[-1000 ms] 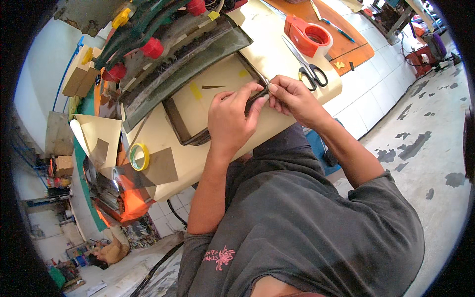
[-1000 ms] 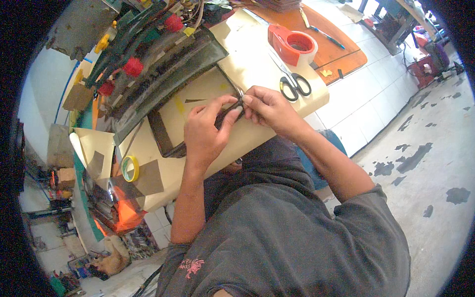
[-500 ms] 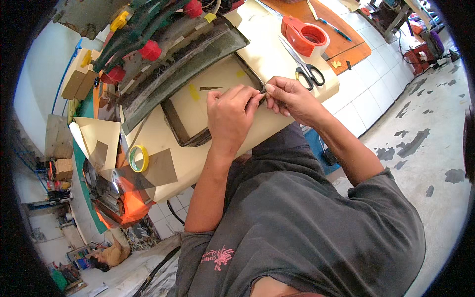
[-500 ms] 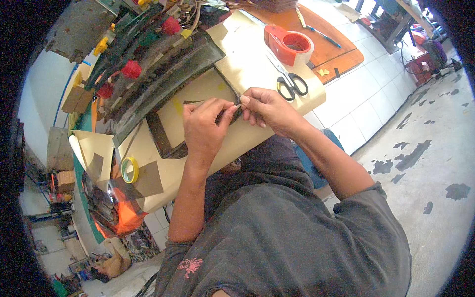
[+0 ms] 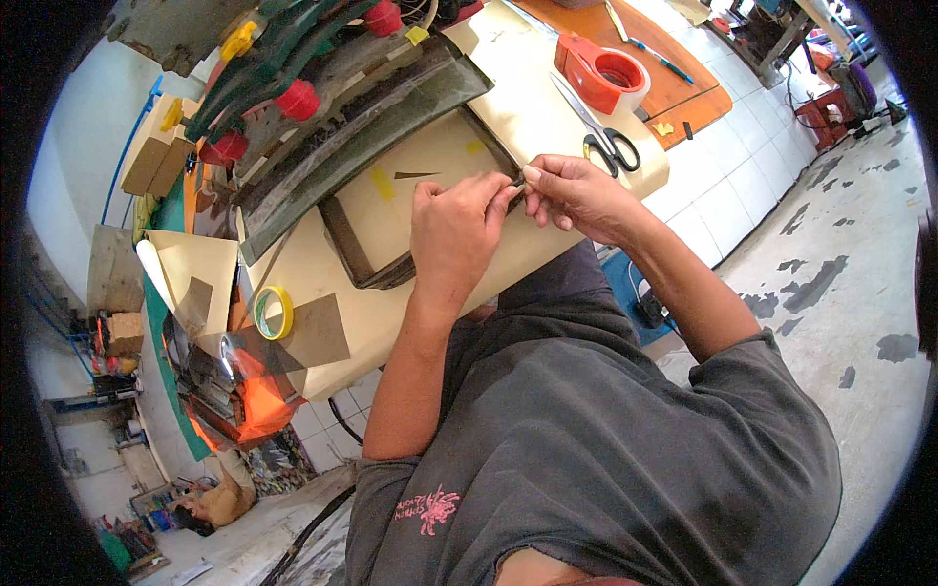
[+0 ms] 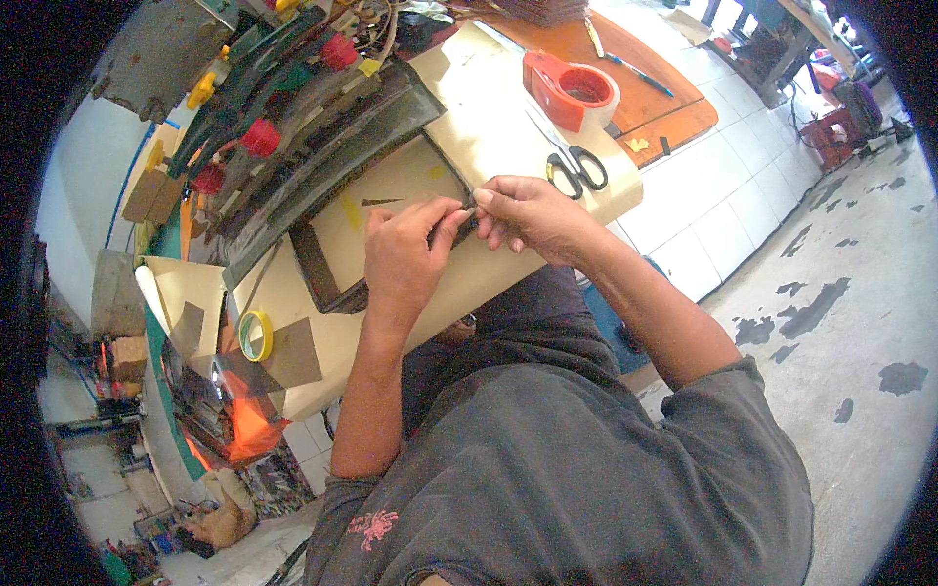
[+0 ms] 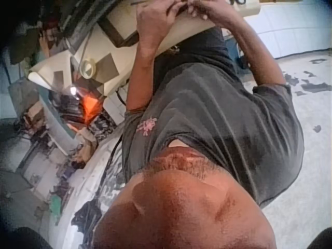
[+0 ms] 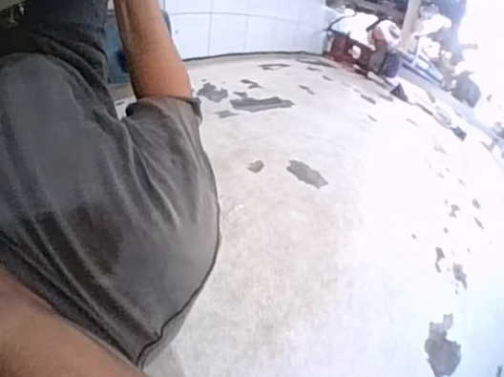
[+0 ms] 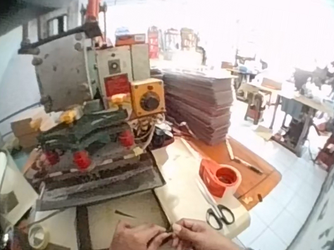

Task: The person peels tape off a metal frame by hand, applies new tape to its edges, and smooths plastic film onto a template before positioning a zipper and fitting the metal frame over it.

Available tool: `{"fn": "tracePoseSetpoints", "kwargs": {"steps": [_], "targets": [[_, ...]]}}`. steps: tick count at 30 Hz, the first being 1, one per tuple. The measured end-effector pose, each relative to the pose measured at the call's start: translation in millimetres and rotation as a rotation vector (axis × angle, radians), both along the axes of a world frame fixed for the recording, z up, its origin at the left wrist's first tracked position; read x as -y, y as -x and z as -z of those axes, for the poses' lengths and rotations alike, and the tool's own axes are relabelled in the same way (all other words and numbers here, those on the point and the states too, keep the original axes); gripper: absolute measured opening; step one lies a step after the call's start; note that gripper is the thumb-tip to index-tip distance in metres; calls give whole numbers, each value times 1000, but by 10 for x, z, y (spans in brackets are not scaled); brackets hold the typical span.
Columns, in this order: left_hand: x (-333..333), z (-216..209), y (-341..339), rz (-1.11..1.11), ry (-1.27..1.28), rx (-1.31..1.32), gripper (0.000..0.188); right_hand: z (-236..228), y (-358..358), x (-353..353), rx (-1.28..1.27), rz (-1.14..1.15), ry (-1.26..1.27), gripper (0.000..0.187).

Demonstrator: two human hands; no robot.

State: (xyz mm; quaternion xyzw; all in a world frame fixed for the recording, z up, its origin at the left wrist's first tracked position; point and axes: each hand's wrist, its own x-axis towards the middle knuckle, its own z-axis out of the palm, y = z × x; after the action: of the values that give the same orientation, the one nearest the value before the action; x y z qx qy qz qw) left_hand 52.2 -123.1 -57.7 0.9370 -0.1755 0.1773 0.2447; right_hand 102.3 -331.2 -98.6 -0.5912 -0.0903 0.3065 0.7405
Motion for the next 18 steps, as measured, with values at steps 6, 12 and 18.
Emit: {"fn": "tracePoseSetpoints", "kwargs": {"steps": [6, 12, 18], "targets": [[6, -3, 13, 6, -22, -8, 17, 9, 112, -33, -144, 71, -16, 26], [1, 1, 22, -6, -26, -2, 17, -20, 152, -44, -128, 152, 14, 27], [10, 12, 30, -2, -73, 12, 20, -251, 329, -214, 884, 586, 476, 22]]}}
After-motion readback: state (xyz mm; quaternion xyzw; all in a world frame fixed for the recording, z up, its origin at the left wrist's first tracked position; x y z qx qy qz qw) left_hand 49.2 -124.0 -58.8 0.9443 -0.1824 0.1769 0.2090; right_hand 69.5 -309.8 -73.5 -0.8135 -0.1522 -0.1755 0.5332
